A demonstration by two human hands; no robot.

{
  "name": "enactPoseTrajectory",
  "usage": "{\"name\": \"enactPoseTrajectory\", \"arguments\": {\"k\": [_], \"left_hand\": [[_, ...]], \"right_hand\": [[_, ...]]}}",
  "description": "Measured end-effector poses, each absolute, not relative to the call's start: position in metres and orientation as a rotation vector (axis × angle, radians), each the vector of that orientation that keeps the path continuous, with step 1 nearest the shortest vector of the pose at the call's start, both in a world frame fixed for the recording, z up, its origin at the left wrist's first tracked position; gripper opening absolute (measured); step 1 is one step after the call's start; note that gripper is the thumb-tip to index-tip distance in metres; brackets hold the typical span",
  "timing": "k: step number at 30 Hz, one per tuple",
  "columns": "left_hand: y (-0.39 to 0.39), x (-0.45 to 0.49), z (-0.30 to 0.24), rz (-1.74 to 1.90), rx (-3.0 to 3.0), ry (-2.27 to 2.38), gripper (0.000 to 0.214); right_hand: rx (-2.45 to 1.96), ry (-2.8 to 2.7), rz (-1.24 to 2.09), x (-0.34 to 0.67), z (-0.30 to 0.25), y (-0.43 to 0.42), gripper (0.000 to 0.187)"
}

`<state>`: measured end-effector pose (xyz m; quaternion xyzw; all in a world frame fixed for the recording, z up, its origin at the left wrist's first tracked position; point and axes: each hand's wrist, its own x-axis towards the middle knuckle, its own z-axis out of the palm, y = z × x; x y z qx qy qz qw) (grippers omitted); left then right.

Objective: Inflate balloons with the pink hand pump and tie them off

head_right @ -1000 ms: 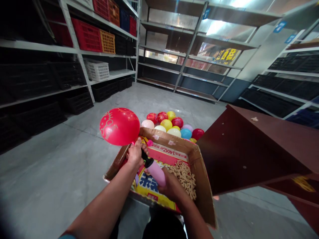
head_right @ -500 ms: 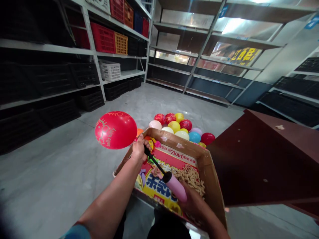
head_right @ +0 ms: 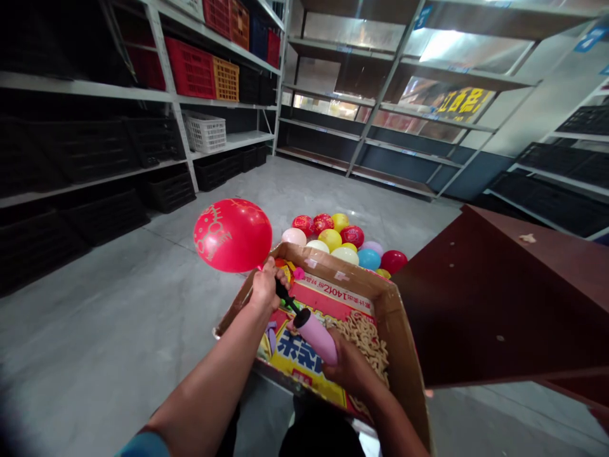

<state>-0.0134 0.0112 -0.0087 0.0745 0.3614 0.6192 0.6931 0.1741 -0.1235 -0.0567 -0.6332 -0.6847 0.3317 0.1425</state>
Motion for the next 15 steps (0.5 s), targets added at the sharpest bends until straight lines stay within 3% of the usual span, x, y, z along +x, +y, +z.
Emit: {"name": "enactPoseTrajectory", "arguments": {"k": [7, 15], "left_hand": [[0.017, -0.024, -0.006, 1.428, 0.199, 0.782, 0.040], [0.011, -0.008, -0.013, 1.416, 0.254, 0.841, 0.039]], "right_hand": [[-1.853, -1.970, 0.975, 0.206, -0.069, -0.146, 0.055], [-1.822, -2.032, 0.946, 0.174, -0.059, -0.115, 0.050]]}}
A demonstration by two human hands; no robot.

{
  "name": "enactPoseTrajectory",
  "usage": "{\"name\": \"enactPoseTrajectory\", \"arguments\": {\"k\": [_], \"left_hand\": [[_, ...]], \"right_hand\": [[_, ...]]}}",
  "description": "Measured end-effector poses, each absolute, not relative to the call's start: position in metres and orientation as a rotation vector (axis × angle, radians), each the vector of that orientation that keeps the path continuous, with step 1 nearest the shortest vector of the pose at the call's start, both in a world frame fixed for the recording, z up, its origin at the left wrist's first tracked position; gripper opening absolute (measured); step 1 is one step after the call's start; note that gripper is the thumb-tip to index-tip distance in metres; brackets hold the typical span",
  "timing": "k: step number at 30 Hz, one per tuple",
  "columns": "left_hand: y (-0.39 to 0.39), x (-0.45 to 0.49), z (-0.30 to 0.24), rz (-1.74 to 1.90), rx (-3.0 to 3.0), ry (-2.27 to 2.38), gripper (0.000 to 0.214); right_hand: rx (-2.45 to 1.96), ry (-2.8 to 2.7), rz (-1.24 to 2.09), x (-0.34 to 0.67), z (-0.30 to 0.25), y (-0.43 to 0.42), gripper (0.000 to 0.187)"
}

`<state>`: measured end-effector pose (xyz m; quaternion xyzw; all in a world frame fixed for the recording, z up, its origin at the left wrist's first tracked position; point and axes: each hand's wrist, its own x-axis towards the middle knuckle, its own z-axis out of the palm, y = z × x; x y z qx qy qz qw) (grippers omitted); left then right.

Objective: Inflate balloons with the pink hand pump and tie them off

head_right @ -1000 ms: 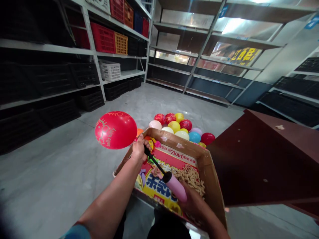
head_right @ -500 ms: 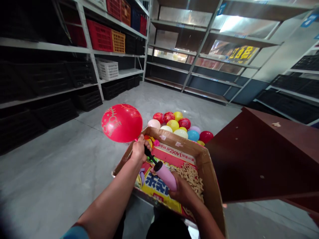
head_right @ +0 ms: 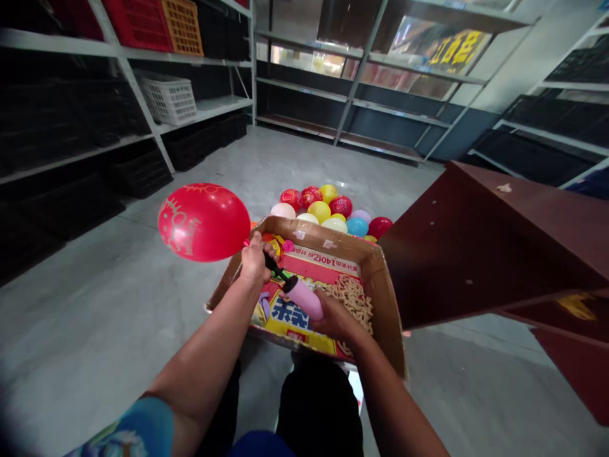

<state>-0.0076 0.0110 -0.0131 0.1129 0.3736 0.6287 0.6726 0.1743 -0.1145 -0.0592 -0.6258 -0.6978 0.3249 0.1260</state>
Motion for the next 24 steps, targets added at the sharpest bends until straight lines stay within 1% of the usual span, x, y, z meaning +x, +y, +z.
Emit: {"name": "enactPoseTrajectory", "arguments": {"k": [2, 4, 6, 7, 8, 9, 11, 15, 17, 19, 21, 22, 24], "left_hand": [[0.009, -0.005, -0.013, 1.412, 0.250, 0.853, 0.039], [0.008, -0.002, -0.013, 1.399, 0.258, 0.869, 0.039], [0.005, 0.001, -0.013, 1.366, 0.298, 0.875, 0.040], [0.003, 0.003, -0.014, 1.347, 0.327, 0.876, 0.041], [0.001, 0.004, -0.015, 1.336, 0.351, 0.878, 0.041], [-0.001, 0.006, -0.016, 1.332, 0.370, 0.880, 0.041], [-0.004, 0.009, -0.017, 1.336, 0.386, 0.894, 0.041], [-0.002, 0.009, -0.020, 1.261, 0.448, 0.926, 0.042], [0.005, 0.003, -0.021, 1.277, 0.479, 0.960, 0.042], [0.015, -0.005, -0.021, 1.397, 0.502, 1.034, 0.041], [0.023, -0.012, -0.022, 1.521, 0.545, 1.152, 0.040], [0.025, -0.014, -0.022, 1.531, 0.591, 1.197, 0.040], [0.024, -0.014, -0.024, 1.434, 0.700, 1.228, 0.040]], "right_hand": [[-1.849, -2.039, 0.922, 0.165, -0.053, -0.104, 0.055], [-1.800, -2.033, 0.924, 0.157, -0.046, -0.097, 0.068], [-1.628, -2.006, 0.951, 0.148, -0.040, -0.092, 0.082], [-1.523, -1.979, 0.961, 0.142, -0.038, -0.090, 0.085], [-1.432, -1.947, 0.955, 0.136, -0.036, -0.088, 0.083], [-1.379, -1.914, 0.935, 0.130, -0.035, -0.086, 0.074], [-1.423, -1.856, 0.897, 0.119, -0.036, -0.082, 0.053], [-1.509, -1.839, 0.809, 0.108, -0.043, -0.075, 0.029], [-1.501, -1.882, 0.815, 0.111, -0.048, -0.075, 0.021], [-1.547, -1.949, 0.877, 0.117, -0.054, -0.077, 0.021], [-1.672, -2.007, 1.009, 0.123, -0.065, -0.079, 0.025], [-1.743, -2.015, 1.086, 0.125, -0.071, -0.080, 0.029], [-1.849, -1.999, 1.213, 0.127, -0.085, -0.081, 0.036]]}}
